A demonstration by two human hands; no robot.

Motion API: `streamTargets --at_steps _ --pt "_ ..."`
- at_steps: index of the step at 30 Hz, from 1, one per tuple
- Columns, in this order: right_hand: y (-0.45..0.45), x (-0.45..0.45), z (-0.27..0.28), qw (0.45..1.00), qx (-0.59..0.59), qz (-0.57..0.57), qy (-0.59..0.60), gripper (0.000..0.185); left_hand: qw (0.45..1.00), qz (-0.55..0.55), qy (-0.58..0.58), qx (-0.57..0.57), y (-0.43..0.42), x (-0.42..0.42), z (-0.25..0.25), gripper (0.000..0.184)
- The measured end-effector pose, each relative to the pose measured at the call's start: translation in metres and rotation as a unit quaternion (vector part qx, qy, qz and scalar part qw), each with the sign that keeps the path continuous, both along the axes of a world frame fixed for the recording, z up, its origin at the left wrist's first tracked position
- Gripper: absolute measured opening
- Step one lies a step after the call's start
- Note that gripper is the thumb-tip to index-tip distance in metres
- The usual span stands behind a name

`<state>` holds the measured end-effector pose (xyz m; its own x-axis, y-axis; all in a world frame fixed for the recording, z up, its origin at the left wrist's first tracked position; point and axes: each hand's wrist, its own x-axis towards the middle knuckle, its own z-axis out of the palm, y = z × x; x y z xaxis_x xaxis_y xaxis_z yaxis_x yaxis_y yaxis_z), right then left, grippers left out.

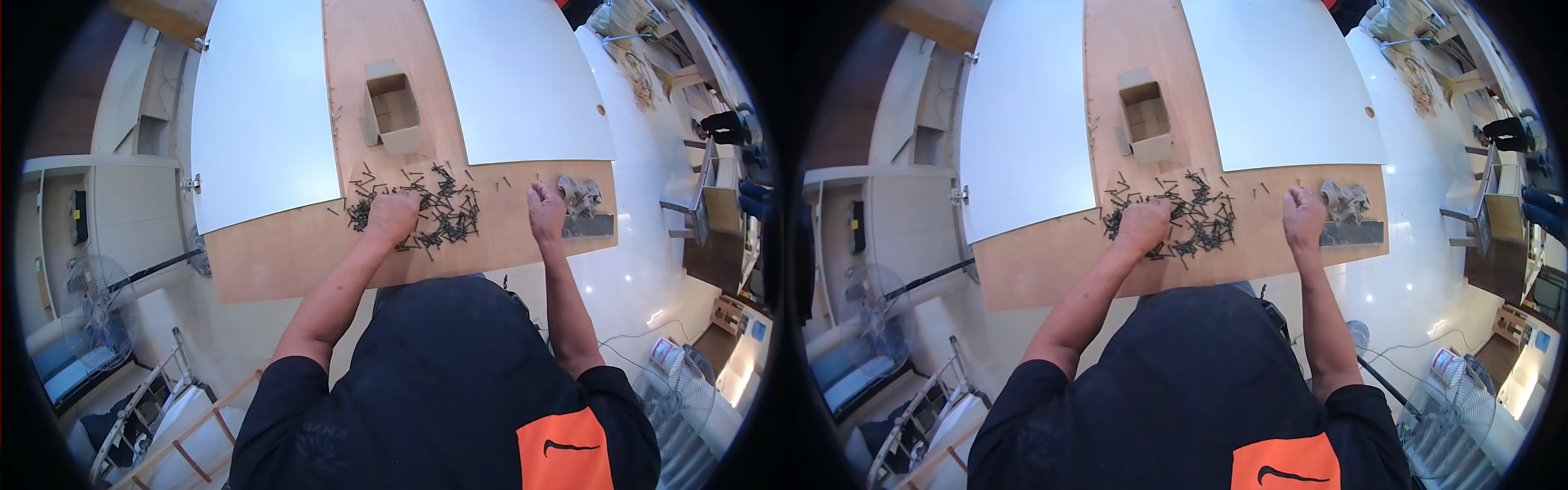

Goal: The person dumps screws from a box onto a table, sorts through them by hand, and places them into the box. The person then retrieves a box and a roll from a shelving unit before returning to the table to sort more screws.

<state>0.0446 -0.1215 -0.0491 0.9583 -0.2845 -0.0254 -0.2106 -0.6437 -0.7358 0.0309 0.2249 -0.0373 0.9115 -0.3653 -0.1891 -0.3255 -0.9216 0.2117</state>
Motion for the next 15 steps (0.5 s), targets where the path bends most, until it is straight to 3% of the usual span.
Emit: streamTargets --at_steps 3,6,8,9,10,12,15 --pt "0.033 -0.016 0.013 0.993 0.109 0.027 0.044 0.026 1.000 0.021 0.023 -0.004 -0.004 0.001 0.001 0.011" --pt "0.060 -0.029 0.022 0.961 0.241 0.028 0.135 0.024 0.992 0.111 0.047 -0.031 -0.008 0.003 -0.002 0.015" --pt "0.078 -0.036 0.036 0.922 0.333 -0.003 0.198 0.025 0.967 0.179 0.000 -0.183 -0.003 -0.004 -0.017 0.016" --pt "0.082 -0.040 0.034 0.923 0.330 0.044 0.193 0.026 0.943 0.211 -0.022 -0.257 -0.002 -0.009 -0.022 0.017" --pt "0.086 -0.044 0.028 0.922 0.326 0.091 0.188 0.027 0.896 0.272 0.090 -0.339 -0.005 -0.013 -0.011 0.016" --pt "0.097 -0.052 0.025 0.894 0.365 0.144 0.217 0.029 0.737 0.377 0.303 -0.473 -0.009 -0.027 0.011 0.017" --pt "0.114 -0.060 0.030 0.808 0.464 0.161 0.325 0.031 0.676 0.348 0.383 -0.525 -0.025 -0.054 0.016 0.015"
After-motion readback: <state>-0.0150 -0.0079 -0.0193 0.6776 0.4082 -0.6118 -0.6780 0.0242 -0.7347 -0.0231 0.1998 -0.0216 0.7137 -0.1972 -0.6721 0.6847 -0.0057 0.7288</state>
